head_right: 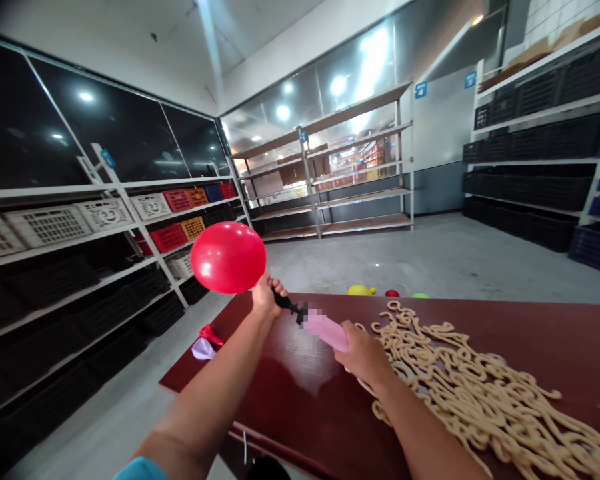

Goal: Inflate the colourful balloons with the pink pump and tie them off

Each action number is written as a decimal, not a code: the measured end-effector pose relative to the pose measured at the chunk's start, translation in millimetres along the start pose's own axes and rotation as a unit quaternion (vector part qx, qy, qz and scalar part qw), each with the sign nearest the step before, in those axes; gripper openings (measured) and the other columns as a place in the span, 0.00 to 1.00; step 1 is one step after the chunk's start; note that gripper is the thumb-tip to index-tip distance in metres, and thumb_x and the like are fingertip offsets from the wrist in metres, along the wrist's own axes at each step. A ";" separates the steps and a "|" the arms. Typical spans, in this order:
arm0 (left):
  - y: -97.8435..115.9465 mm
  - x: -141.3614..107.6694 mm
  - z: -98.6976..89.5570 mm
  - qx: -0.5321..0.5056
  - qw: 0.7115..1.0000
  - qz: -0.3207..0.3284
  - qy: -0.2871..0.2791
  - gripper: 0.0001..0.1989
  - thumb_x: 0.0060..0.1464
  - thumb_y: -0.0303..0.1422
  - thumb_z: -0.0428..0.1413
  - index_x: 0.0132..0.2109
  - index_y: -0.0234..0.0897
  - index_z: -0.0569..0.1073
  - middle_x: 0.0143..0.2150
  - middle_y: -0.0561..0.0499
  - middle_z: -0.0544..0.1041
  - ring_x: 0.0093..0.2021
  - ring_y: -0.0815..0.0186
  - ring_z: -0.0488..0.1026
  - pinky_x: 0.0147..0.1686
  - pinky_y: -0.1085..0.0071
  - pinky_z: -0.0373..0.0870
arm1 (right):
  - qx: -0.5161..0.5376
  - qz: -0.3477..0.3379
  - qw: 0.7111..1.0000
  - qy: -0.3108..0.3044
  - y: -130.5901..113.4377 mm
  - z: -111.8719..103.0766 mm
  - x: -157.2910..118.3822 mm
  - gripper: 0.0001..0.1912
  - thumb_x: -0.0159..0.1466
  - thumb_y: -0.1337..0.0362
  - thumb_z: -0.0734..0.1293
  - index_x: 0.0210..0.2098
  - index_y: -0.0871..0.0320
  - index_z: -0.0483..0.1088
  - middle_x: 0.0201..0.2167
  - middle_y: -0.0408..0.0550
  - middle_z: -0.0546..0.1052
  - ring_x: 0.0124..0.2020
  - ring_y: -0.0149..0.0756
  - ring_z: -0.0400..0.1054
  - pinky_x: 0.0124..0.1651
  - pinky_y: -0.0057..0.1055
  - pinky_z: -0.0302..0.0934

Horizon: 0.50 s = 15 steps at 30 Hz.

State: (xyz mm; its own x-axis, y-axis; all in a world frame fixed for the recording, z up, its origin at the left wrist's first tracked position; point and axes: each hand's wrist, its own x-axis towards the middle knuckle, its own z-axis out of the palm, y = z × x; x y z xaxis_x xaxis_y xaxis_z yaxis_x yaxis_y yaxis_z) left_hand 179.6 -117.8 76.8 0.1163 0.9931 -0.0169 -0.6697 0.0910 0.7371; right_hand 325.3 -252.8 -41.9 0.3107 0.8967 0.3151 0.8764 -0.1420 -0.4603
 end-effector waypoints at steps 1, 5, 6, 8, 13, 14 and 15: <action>11.5 3.7 -0.4 -0.002 1.000 0.005 0.001 0.12 0.49 0.32 0.49 0.24 0.38 0.52 0.18 0.58 0.53 0.14 0.76 0.51 0.14 0.76 0.50 | 0.002 -0.001 1.000 0.003 -0.7 -1.6 0.0 0.13 0.53 0.62 0.64 0.38 0.54 0.63 0.34 0.44 0.72 0.36 0.36 0.66 0.34 0.27 0.50; 62.4 18.5 -0.8 -0.006 0.999 0.031 -0.009 0.13 0.50 0.30 0.48 0.24 0.38 0.50 0.18 0.59 0.51 0.14 0.76 0.50 0.14 0.77 0.50 | 0.002 -0.004 1.000 0.016 -1.5 -5.6 1.2 0.15 0.52 0.64 0.64 0.40 0.54 0.63 0.35 0.44 0.72 0.36 0.36 0.67 0.33 0.27 0.49; 73.2 21.3 -0.7 -0.005 0.999 0.038 -0.012 0.13 0.51 0.30 0.48 0.24 0.38 0.50 0.18 0.59 0.51 0.14 0.76 0.50 0.14 0.78 0.50 | -0.001 -0.004 1.000 0.018 -1.5 -6.1 1.6 0.15 0.52 0.64 0.64 0.40 0.54 0.63 0.35 0.44 0.73 0.36 0.36 0.67 0.33 0.27 0.49; 87.7 25.3 -1.2 -0.005 0.999 0.049 -0.020 0.14 0.51 0.30 0.47 0.24 0.38 0.49 0.18 0.59 0.50 0.14 0.77 0.50 0.14 0.78 0.49 | -0.009 -0.004 1.000 0.022 -1.4 -6.7 2.5 0.16 0.52 0.64 0.64 0.40 0.54 0.63 0.35 0.44 0.73 0.36 0.36 0.67 0.33 0.27 0.49; 66.7 23.8 -11.5 -0.024 0.999 0.041 -0.006 0.15 0.54 0.32 0.46 0.24 0.38 0.48 0.18 0.59 0.50 0.15 0.77 0.50 0.14 0.79 0.48 | -0.058 0.013 0.998 0.011 -2.6 -8.3 0.6 0.15 0.50 0.63 0.66 0.38 0.55 0.63 0.35 0.46 0.72 0.36 0.37 0.66 0.33 0.28 0.50; 54.1 21.2 -14.8 -0.030 0.999 0.033 0.001 0.15 0.54 0.32 0.46 0.24 0.38 0.48 0.18 0.59 0.50 0.15 0.77 0.50 0.14 0.79 0.48 | -0.070 0.017 0.997 0.006 -3.5 -8.9 -0.5 0.15 0.50 0.62 0.66 0.38 0.55 0.63 0.35 0.46 0.72 0.37 0.37 0.66 0.34 0.28 0.50; 40.2 17.8 -18.1 -0.037 0.999 0.024 0.007 0.15 0.55 0.33 0.45 0.24 0.38 0.48 0.18 0.59 0.50 0.15 0.77 0.50 0.14 0.79 0.48 | -0.080 0.017 0.997 0.001 -4.5 -9.7 -1.8 0.16 0.50 0.61 0.67 0.38 0.56 0.63 0.35 0.47 0.72 0.37 0.37 0.66 0.34 0.29 0.51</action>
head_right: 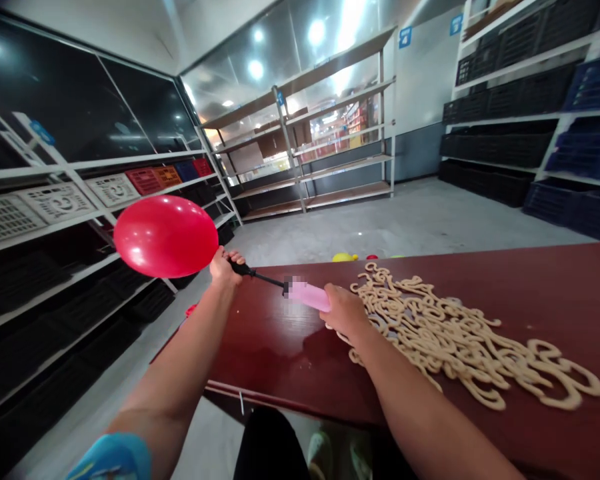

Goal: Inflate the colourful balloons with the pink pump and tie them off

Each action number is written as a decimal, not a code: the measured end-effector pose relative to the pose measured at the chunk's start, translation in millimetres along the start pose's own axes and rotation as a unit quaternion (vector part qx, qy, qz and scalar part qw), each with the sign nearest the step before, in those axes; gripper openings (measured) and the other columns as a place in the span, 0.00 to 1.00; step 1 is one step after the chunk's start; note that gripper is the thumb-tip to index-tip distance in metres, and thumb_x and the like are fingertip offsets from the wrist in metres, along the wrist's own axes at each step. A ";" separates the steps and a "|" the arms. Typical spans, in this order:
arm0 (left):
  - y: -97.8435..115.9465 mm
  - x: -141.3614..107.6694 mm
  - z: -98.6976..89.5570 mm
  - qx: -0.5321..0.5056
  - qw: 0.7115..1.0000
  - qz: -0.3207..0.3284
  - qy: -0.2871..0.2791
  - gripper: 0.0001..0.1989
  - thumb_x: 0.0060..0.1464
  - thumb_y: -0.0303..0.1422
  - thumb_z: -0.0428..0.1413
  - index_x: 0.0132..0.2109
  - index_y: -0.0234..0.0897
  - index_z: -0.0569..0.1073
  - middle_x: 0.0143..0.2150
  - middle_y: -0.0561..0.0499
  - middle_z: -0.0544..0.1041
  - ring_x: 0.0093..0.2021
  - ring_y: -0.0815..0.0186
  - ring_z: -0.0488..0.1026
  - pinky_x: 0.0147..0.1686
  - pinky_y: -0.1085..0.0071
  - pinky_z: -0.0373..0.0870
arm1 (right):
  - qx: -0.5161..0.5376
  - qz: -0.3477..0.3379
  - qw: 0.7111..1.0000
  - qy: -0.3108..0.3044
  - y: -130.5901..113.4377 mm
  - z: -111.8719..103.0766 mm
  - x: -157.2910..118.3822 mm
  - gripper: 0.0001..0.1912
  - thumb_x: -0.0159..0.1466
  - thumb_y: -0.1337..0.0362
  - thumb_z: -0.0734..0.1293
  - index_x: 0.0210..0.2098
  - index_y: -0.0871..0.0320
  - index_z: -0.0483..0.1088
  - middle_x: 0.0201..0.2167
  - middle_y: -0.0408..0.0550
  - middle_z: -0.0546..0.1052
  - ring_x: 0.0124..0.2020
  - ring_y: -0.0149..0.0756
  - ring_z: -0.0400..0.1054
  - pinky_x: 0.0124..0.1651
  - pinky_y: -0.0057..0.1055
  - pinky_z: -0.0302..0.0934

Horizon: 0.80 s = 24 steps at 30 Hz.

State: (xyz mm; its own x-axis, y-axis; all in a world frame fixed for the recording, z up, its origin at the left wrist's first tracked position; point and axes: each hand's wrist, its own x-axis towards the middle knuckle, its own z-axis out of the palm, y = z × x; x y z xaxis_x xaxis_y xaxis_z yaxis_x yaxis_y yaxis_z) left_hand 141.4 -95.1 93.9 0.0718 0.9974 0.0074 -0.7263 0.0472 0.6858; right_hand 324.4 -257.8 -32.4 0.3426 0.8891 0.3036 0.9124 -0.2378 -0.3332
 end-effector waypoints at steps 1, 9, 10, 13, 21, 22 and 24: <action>-13.7 -4.6 -4.1 -0.006 1.000 -0.010 0.006 0.15 0.55 0.33 0.45 0.24 0.38 0.48 0.18 0.59 0.50 0.15 0.77 0.50 0.14 0.79 0.48 | -0.008 -0.004 1.000 -0.003 -1.0 -0.9 -1.3 0.17 0.50 0.61 0.67 0.38 0.56 0.63 0.36 0.47 0.72 0.38 0.38 0.66 0.35 0.29 0.51; -77.3 -30.8 -21.5 -0.048 0.995 -0.070 0.049 0.16 0.57 0.35 0.44 0.24 0.37 0.48 0.18 0.58 0.51 0.15 0.77 0.50 0.15 0.78 0.50 | -0.054 -0.050 0.996 0.048 -20.6 -12.5 -13.2 0.26 0.51 0.54 0.68 0.47 0.56 0.61 0.41 0.52 0.70 0.44 0.44 0.62 0.48 0.39 0.49; -81.5 -32.7 -22.7 -0.052 0.995 -0.078 0.046 0.17 0.56 0.35 0.45 0.24 0.37 0.48 0.19 0.58 0.50 0.15 0.77 0.51 0.15 0.78 0.51 | -0.055 -0.071 0.994 0.067 -25.3 -14.9 -15.1 0.31 0.51 0.52 0.68 0.50 0.55 0.59 0.44 0.53 0.69 0.46 0.45 0.60 0.51 0.43 0.45; -95.9 -40.5 -24.8 -0.070 0.991 -0.102 0.043 0.16 0.56 0.34 0.46 0.24 0.38 0.48 0.19 0.59 0.50 0.15 0.77 0.51 0.16 0.78 0.52 | -0.052 -0.141 0.984 0.093 -37.9 -21.1 -20.0 0.34 0.54 0.53 0.67 0.57 0.51 0.53 0.48 0.51 0.67 0.48 0.43 0.58 0.56 0.47 0.34; -117.6 -33.8 -36.7 -0.020 0.983 -0.173 0.057 0.17 0.58 0.37 0.41 0.22 0.37 0.50 0.19 0.53 0.61 0.20 0.71 0.65 0.23 0.72 0.65 | -0.090 -0.140 0.985 0.051 -24.1 -33.6 -18.8 0.21 0.57 0.64 0.64 0.50 0.46 0.62 0.45 0.47 0.69 0.44 0.39 0.61 0.54 0.41 0.37; -117.8 -28.5 -42.6 0.015 0.984 -0.158 0.076 0.17 0.58 0.37 0.41 0.23 0.37 0.52 0.20 0.52 0.63 0.21 0.70 0.67 0.24 0.71 0.66 | -0.100 -0.121 0.986 0.051 -18.9 -34.6 -17.5 0.20 0.57 0.65 0.64 0.49 0.46 0.63 0.44 0.47 0.69 0.43 0.39 0.61 0.54 0.42 0.36; -118.5 -19.7 -56.1 0.102 0.982 -0.125 0.103 0.16 0.57 0.37 0.44 0.23 0.36 0.54 0.20 0.52 0.64 0.19 0.70 0.67 0.19 0.75 0.63 | -0.124 -0.063 0.989 0.052 -7.7 -34.2 -14.4 0.19 0.56 0.65 0.64 0.47 0.47 0.64 0.42 0.47 0.70 0.42 0.40 0.62 0.54 0.45 0.35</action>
State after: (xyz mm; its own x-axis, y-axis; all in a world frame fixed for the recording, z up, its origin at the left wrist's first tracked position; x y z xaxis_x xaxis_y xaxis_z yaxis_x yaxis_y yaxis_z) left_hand 187.7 -117.3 -28.4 0.0761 0.9470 -0.3120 -0.5507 0.3008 0.7786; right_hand 320.2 -282.2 -3.7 0.2320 0.8761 0.4226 0.9718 -0.2274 -0.0621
